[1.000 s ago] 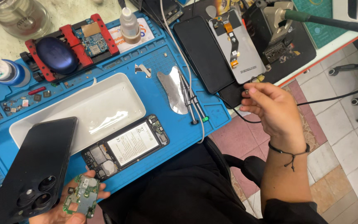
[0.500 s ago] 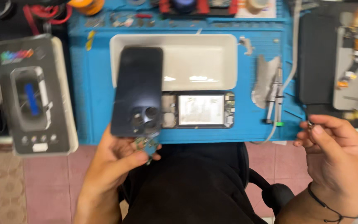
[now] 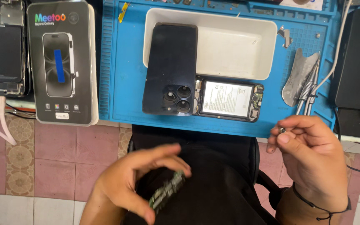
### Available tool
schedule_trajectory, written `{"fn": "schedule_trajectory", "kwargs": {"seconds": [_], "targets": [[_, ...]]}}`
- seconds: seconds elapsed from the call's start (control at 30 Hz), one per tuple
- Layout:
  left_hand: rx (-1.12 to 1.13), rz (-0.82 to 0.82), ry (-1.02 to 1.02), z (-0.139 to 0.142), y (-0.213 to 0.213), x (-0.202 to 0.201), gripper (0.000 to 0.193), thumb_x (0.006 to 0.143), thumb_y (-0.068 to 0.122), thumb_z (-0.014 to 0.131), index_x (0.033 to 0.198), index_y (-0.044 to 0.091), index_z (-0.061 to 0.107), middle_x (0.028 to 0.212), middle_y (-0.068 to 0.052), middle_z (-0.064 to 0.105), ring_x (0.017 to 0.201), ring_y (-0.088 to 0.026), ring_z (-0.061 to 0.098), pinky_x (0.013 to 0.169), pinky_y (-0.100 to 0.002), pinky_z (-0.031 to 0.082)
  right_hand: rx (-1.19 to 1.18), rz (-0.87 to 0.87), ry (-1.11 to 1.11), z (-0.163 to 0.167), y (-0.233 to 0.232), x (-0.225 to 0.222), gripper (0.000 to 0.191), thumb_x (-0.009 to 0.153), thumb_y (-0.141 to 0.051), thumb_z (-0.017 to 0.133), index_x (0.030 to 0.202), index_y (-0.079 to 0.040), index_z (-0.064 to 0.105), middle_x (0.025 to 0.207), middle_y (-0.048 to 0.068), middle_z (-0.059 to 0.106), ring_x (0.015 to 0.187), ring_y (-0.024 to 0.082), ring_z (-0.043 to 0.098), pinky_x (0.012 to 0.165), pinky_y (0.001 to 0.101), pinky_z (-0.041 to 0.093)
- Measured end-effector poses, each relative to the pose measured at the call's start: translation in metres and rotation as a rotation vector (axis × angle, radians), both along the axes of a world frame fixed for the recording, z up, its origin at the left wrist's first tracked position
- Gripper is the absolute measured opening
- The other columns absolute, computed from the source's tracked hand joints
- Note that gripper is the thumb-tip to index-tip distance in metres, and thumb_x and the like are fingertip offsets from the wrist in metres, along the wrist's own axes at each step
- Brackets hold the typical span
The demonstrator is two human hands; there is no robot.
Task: The person disassembles a smartphone, removes the motherboard, and transfers small components to another device. They then reassemble the phone by placing the motherboard back into the chassis and connecting internal cables.
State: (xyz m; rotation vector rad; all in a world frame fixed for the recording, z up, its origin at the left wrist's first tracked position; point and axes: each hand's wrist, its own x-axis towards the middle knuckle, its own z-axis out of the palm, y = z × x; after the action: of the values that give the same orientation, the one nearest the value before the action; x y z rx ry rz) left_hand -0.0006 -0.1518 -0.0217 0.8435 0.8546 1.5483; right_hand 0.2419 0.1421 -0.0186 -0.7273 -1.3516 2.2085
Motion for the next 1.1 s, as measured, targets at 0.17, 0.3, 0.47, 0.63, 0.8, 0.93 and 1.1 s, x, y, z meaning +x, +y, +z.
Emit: {"fn": "schedule_trajectory", "kwargs": {"seconds": [0.17,0.3,0.47,0.63,0.8,0.93,1.1], "targets": [[0.024,-0.028,-0.247,-0.002,0.024,0.025,0.118,0.075,0.028,0.097,0.165,0.002,0.025,0.145,-0.026,0.062,0.141,-0.034,0.062,0.124,-0.045,0.047,0.014,0.063,-0.048,0.016,-0.022,-0.007,0.024,0.096,0.012,0.062,0.119,0.006,0.063,0.106,0.019,0.071,0.095,0.024,0.071,0.084,0.0404,0.061],[0.091,0.03,-0.258,0.009,0.051,0.027,0.104,0.08,0.023,0.096,0.157,0.005,0.028,0.146,-0.023,0.06,0.138,-0.031,0.064,0.121,-0.045,0.05,0.047,0.095,-0.13,0.031,-0.032,-0.008,0.026,0.088,0.014,0.066,0.112,0.006,0.064,0.103,0.018,0.072,0.089,0.023,0.074,0.075,0.0371,0.063],[0.028,0.319,0.363,0.036,0.087,0.031,0.097,0.078,0.014,0.097,0.155,0.002,0.039,0.144,-0.02,0.062,0.129,-0.027,0.062,0.111,-0.039,0.053,0.073,0.112,-0.095,0.037,-0.033,-0.008,0.028,0.087,0.013,0.07,0.114,0.006,0.064,0.099,0.018,0.072,0.084,0.022,0.074,0.072,0.0345,0.063],[-0.028,0.534,0.894,0.072,0.115,0.036,0.113,0.068,0.02,0.095,0.151,-0.005,0.022,0.133,-0.02,0.064,0.121,-0.028,0.064,0.1,-0.038,0.051,0.008,0.042,-0.032,0.034,-0.023,-0.006,0.024,0.093,0.012,0.065,0.116,0.007,0.064,0.103,0.019,0.072,0.089,0.023,0.073,0.075,0.0378,0.063],[0.084,0.512,1.027,0.09,0.135,0.04,0.109,0.067,0.013,0.093,0.149,-0.006,0.022,0.128,-0.023,0.063,0.121,-0.038,0.062,0.103,-0.042,0.05,0.002,0.005,0.033,0.032,-0.018,0.001,0.024,0.098,0.009,0.062,0.122,0.006,0.062,0.108,0.019,0.071,0.094,0.023,0.072,0.078,0.0376,0.062],[0.099,0.497,1.047,0.09,0.145,0.041,0.11,0.07,0.01,0.092,0.151,-0.006,0.02,0.124,-0.02,0.063,0.114,-0.036,0.062,0.099,-0.042,0.05,0.025,-0.007,-0.007,0.029,-0.013,0.004,0.029,0.096,0.01,0.062,0.125,0.008,0.062,0.108,0.02,0.072,0.096,0.022,0.073,0.081,0.0386,0.062],[0.131,0.477,1.115,0.092,0.153,0.04,0.107,0.069,0.006,0.091,0.151,-0.005,0.022,0.118,-0.017,0.062,0.104,-0.035,0.059,0.094,-0.044,0.049,0.091,-0.034,-0.104,0.029,-0.011,0.011,0.033,0.092,0.01,0.066,0.125,0.01,0.062,0.105,0.02,0.073,0.094,0.021,0.073,0.081,0.0384,0.063]]}}
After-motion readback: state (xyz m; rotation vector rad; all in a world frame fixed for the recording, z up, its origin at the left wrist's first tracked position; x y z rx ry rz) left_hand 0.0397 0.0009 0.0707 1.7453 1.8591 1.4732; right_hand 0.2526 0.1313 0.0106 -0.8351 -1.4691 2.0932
